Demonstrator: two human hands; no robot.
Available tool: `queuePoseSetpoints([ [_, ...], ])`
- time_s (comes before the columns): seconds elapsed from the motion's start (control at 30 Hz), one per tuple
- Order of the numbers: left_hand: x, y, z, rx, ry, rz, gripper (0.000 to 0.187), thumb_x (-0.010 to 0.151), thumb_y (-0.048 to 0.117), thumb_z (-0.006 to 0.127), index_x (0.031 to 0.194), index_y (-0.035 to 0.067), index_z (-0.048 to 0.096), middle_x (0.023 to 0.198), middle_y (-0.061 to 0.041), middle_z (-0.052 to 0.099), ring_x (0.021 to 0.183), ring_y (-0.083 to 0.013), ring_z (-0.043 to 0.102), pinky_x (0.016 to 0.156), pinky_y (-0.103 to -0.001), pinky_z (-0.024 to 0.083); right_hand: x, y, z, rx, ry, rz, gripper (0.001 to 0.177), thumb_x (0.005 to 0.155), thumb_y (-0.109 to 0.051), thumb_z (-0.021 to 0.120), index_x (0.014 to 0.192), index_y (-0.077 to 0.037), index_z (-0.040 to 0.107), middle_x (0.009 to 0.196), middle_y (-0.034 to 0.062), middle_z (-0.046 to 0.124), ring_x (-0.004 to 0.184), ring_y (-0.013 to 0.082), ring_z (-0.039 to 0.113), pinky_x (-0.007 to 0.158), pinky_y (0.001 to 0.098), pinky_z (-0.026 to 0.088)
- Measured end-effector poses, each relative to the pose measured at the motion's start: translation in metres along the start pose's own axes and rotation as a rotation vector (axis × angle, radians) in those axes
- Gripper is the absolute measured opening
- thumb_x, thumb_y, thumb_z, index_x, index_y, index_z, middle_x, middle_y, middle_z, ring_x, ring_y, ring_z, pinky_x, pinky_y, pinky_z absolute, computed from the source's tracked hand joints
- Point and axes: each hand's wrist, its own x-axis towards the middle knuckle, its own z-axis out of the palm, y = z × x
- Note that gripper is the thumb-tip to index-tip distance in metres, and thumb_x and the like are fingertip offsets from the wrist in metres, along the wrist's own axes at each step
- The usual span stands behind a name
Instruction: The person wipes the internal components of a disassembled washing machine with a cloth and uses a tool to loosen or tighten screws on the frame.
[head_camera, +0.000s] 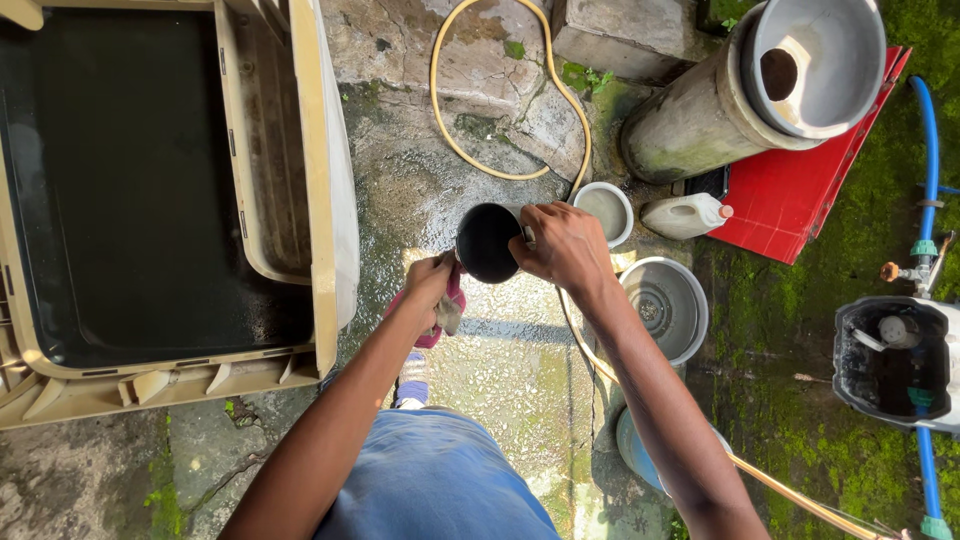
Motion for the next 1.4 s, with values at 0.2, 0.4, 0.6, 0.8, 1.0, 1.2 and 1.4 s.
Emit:
queuePoseSetpoints([
  [0.2, -0.013, 0.010, 0.000, 0.090, -0.028, -0.126, 0.022, 0.107, 0.022, 0.052, 0.101, 0.003, 0.060, 0.072, 0.002, 0.044, 0.057, -0.0086, 0.036, 0.047, -0.029, 0.033, 0.001, 0.007, 0.005, -0.068, -0.037, -0.041, 0.023, 0.081, -0.028, 0.070, 0.077, -0.007, 0.061, 0.069, 0.0105, 0.062, 0.072, 0.0289, 0.065, 0.063, 0.0432, 0.056],
  [0.4, 0.003, 0.005, 0.001, 0.140, -0.008, -0.001, 0.024, 0.096, 0.005, 0.045, 0.107, 0.008, 0.066, 0.080, -0.002, 0.064, 0.059, -0.0100, 0.043, 0.050, -0.027, 0.037, 0.002, 0.021, 0.017, 0.004, -0.077, 0.054, 0.017, 0.086, -0.026, 0.067, 0.087, -0.009, 0.067, 0.070, 0.0075, 0.063, 0.057, 0.0216, 0.056, 0.040, 0.0411, 0.045],
  [0.6, 0.006, 0.027, -0.002, 0.254, 0.156, -0.086, 0.021, 0.102, 0.017, 0.046, 0.101, 0.004, 0.063, 0.074, -0.003, 0.048, 0.058, -0.0134, 0.041, 0.053, -0.034, 0.036, -0.008, 0.030, 0.017, 0.135, -0.073, 0.314, 0.031, 0.082, -0.034, 0.072, 0.073, -0.005, 0.065, 0.055, 0.0099, 0.058, 0.046, 0.0228, 0.050, 0.048, 0.0418, 0.043],
  [0.8, 0.005, 0.032, -0.017, 0.293, 0.169, -0.186, 0.033, 0.104, 0.033, 0.046, 0.095, 0.004, 0.058, 0.075, -0.003, 0.043, 0.061, -0.0141, 0.037, 0.056, -0.040, 0.037, -0.025, 0.019, 0.004, 0.259, 0.059, 0.415, 0.033, 0.075, -0.033, 0.073, 0.081, -0.001, 0.070, 0.066, 0.0164, 0.066, 0.056, 0.0289, 0.065, 0.058, 0.0417, 0.050],
  [1.0, 0.013, 0.019, -0.027, 0.290, 0.097, -0.078, 0.026, 0.092, 0.005, 0.058, 0.111, 0.020, 0.050, 0.078, -0.002, 0.059, 0.067, -0.0111, 0.055, 0.062, -0.034, 0.049, -0.038, 0.020, 0.005, 0.291, 0.058, 0.441, 0.033, 0.075, -0.033, 0.073, 0.087, -0.002, 0.073, 0.065, 0.0169, 0.066, 0.056, 0.0285, 0.066, 0.059, 0.0414, 0.051],
  [1.2, 0.016, 0.019, -0.036, 0.292, 0.107, -0.062, 0.025, 0.104, 0.021, 0.056, 0.089, 0.003, 0.063, 0.071, 0.000, 0.050, 0.056, -0.0114, 0.043, 0.048, -0.034, 0.039, -0.046, 0.022, 0.007, 0.331, 0.065, 0.457, 0.031, 0.075, -0.031, 0.073, 0.083, -0.001, 0.072, 0.062, 0.0144, 0.066, 0.051, 0.0245, 0.066, 0.055, 0.0386, 0.051],
  [1.4, 0.024, 0.015, -0.042, 0.262, 0.159, -0.055, 0.025, 0.101, 0.017, 0.056, 0.080, 0.003, 0.059, 0.068, -0.002, 0.047, 0.051, -0.0121, 0.044, 0.041, -0.037, 0.037, -0.052, 0.024, 0.013, 0.375, 0.061, 0.462, 0.031, 0.077, -0.029, 0.072, 0.077, 0.002, 0.069, 0.057, 0.0151, 0.062, 0.046, 0.0218, 0.060, 0.051, 0.0372, 0.049],
])
